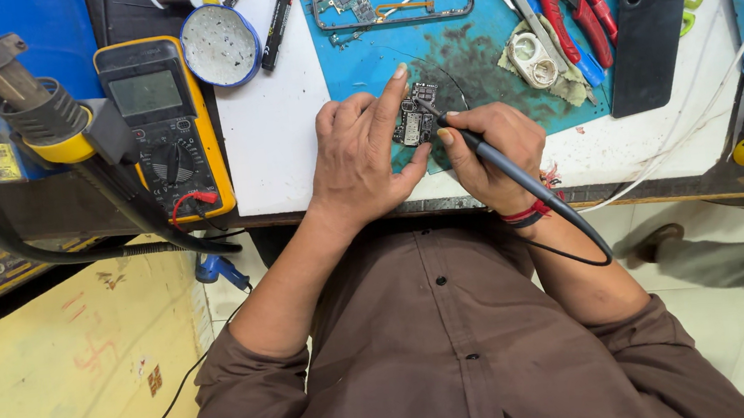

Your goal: The person uses a soldering iron and tweezers to apply solder to a small circuit board. They repeatedly heat specific points on the board while feeding solder wire to create connections. The person works on a single board throughout the clip, adjusting the board's position as needed.

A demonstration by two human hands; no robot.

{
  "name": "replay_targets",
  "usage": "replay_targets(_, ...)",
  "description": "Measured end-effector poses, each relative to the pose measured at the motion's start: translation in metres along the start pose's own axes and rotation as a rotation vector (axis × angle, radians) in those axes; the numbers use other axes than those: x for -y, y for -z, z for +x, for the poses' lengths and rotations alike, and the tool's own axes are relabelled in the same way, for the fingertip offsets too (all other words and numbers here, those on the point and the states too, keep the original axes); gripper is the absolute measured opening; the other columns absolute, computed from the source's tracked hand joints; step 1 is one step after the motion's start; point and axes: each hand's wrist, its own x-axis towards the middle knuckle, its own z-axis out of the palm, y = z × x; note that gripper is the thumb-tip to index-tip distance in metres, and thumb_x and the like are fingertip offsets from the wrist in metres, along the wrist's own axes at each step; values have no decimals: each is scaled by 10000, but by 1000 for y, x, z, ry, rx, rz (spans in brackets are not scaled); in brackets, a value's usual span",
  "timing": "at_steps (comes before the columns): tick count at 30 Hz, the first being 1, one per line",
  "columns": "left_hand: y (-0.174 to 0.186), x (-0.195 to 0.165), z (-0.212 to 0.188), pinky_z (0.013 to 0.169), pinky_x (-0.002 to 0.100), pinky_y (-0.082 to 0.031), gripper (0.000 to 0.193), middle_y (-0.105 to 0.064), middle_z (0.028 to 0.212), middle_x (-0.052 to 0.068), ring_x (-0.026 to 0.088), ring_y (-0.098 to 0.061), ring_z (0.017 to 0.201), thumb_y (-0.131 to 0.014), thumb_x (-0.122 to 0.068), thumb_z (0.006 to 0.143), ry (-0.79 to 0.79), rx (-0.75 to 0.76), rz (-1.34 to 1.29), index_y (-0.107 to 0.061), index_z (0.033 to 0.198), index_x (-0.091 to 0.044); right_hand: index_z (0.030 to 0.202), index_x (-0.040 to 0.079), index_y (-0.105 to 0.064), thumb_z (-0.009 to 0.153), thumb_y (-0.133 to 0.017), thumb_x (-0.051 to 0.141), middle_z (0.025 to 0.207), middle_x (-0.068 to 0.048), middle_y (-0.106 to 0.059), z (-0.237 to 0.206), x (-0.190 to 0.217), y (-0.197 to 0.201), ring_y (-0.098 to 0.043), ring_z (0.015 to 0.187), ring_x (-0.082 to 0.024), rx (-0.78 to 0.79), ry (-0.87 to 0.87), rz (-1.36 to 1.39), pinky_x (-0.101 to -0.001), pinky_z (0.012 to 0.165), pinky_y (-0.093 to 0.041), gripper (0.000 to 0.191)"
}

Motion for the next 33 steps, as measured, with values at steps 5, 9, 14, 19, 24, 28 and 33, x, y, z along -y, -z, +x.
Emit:
replay_targets(5,0,0,0,1055,434,-340,929,-656,1265,49,234,-543,1158,-838,-348,872,-3,4,16,-333,1589,-42,1041,12,-668,981,-801,79,932,-139,-715,0,0,1,-703,801,-307,8,-9,3,-377,716,-537,161)
replay_targets(9,0,-1,0,1069,438,-341,921,-648,1274,50,229,-541,1161,-832,-355,871,-11,-15,22,-336,1585,-50,1033,14,-669,977,-799,74,917,-137,-712,0,1,1,-698,785,-303,9,-19,0,-376,707,-535,154)
replay_targets(14,1,-1,0,1053,436,-340,913,-650,1272,47,233,-540,1159,-829,-348,878,-13,-9,17,-339,1585,-43,1031,12,-667,977,-800,76,915,-137,-710,1,1,0,-695,782,-305,6,-10,-4,-378,704,-532,157)
replay_targets(19,1,-1,0,1055,441,-339,908,-647,1240,49,235,-544,1154,-829,-349,881,-7,4,18,-345,1582,-37,1033,12,-666,977,-806,78,922,-138,-710,1,2,0,-697,794,-310,1,-5,-12,-380,713,-536,164)
replay_targets(24,1,-1,0,1054,442,-339,909,-652,1223,49,237,-544,1152,-826,-347,880,-13,-4,25,-343,1583,-35,1044,10,-674,969,-805,67,926,-141,-710,1,2,0,-697,796,-308,9,-12,-6,-379,712,-536,161)
replay_targets(28,1,-1,1,1055,440,-338,915,-656,1226,61,235,-544,1154,-826,-355,876,-19,-13,29,-339,1583,-39,1037,17,-673,968,-803,64,918,-137,-711,2,2,0,-696,790,-302,-3,-19,-6,-378,709,-533,155)
replay_targets(33,1,0,0,1055,441,-341,917,-651,1156,50,231,-553,1151,-834,-359,888,15,29,2,-343,1589,-31,1036,21,-670,970,-803,60,923,-136,-710,1,4,0,-696,793,-303,-10,-16,-12,-379,712,-533,153)
